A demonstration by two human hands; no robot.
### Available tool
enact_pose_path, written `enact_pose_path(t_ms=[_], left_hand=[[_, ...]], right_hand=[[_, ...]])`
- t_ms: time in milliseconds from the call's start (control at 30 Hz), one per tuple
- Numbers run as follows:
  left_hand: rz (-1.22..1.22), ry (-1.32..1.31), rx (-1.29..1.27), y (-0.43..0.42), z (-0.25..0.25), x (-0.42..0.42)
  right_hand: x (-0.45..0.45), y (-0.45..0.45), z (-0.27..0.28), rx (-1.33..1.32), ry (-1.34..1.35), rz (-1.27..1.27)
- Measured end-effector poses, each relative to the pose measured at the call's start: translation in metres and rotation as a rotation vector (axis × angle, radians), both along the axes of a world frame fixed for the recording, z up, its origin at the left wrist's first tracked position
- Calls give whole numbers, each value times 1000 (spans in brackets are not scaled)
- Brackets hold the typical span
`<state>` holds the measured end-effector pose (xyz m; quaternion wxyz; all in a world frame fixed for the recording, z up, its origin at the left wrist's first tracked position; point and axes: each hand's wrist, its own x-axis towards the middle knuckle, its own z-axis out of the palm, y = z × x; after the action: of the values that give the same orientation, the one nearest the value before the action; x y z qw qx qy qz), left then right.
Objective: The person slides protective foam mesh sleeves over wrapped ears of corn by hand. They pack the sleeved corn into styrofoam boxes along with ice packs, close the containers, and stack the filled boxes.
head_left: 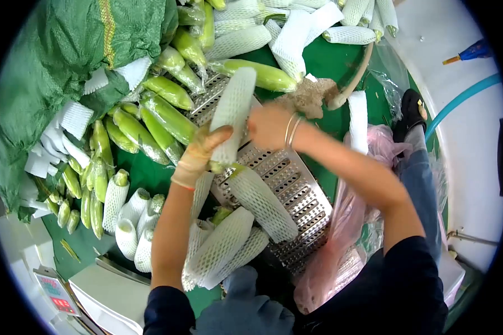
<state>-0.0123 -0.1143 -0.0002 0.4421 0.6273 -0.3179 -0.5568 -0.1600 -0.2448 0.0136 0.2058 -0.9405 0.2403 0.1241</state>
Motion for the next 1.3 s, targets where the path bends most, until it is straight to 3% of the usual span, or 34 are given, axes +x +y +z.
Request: enact_pose_path(t_ms=[67, 100, 133, 200, 233, 267, 300, 433, 467, 500, 533, 600, 667, 700, 733, 800, 867, 900, 933, 967, 1000, 1033, 1067, 1100, 1133, 1167, 1200, 1267, 1300], left_hand=[[150, 319, -118, 23, 5, 2], [49, 228, -48, 38, 16, 13], [-52, 131, 21, 56, 28, 27], [-172, -6, 103, 97, 41, 40], [-303, -76, 197, 116, 45, 49], [-438, -146, 292, 129, 51, 54], [-601, -281, 416, 137, 58, 53], [-612, -450, 446, 140, 66, 30], [-670, -724, 263, 127, 74, 25], [-720, -999, 84, 111, 79, 21], [-528, -910, 99, 84, 83, 13], [-124, -357, -143, 28, 84, -8], [-172, -202, -396, -7, 54, -22], [-236, -182, -468, -22, 29, -24], [-299, -157, -539, -37, 4, -27], [277, 428, -310, -70, -6, -47], [411, 920, -499, -102, -35, -42], [408, 911, -568, -121, -53, -36], [408, 911, -562, -134, -71, -35], [400, 338, -632, -141, -70, -39], [270, -130, -433, -148, -70, -44], [112, -592, -237, -152, -52, -52], [184, -442, 4, -155, -38, -65], [272, -298, 242, -158, -24, -78], [667, 341, 263, -157, -54, -84], [417, 222, 410, -163, -80, -72], [416, 221, 409, -155, -72, -77], [285, 299, 29, -131, -63, -83], [164, 256, -116, -115, -71, -78]], right_hand=[[7, -50, 21, -550, -250, -155], [12, -88, 17, -810, -315, -33], [15, -122, 16, -862, -197, 44], [1, -186, -33, -1078, -342, 331], [0, -187, -29, -1074, -353, 329], [0, -185, -16, -998, -135, 402], [0, -184, -1, -912, 85, 476], [-36, -88, 63, -314, -513, 182], [-53, -27, 98, 337, -589, -139], [-59, -13, 86, 551, -640, -207], [-62, -7, 62, 817, -784, -182], [-60, 8, 43, 1201, -761, -456], [-45, 15, 2, 1633, -1024, -512], [-39, 16, 9, 1677, -1061, -653], [-39, 12, 24, 1672, -1069, -654], [-37, -1, 48, 185, -947, -170], [-26, -48, -28, 726, -1090, -853], [-18, -64, -31, 1195, -1365, -1014], [-14, -85, -35, 1567, -1404, -1014], [-11, -100, -38, 1422, -1272, -1010], [-10, -110, -43, 1280, -1139, -999], [-11, -115, -48, 811, -812, -908], [-12, -121, -51, 355, -481, -780], [-11, -146, -89, -77, -222, -471], [-16, -152, -113, -272, -257, -277], [-22, -158, -136, -499, -299, -103], [-30, -137, -112, -475, -284, -115], [-39, -107, -70, -443, -268, -136], [-43, -106, -97, -37, -515, -495]])
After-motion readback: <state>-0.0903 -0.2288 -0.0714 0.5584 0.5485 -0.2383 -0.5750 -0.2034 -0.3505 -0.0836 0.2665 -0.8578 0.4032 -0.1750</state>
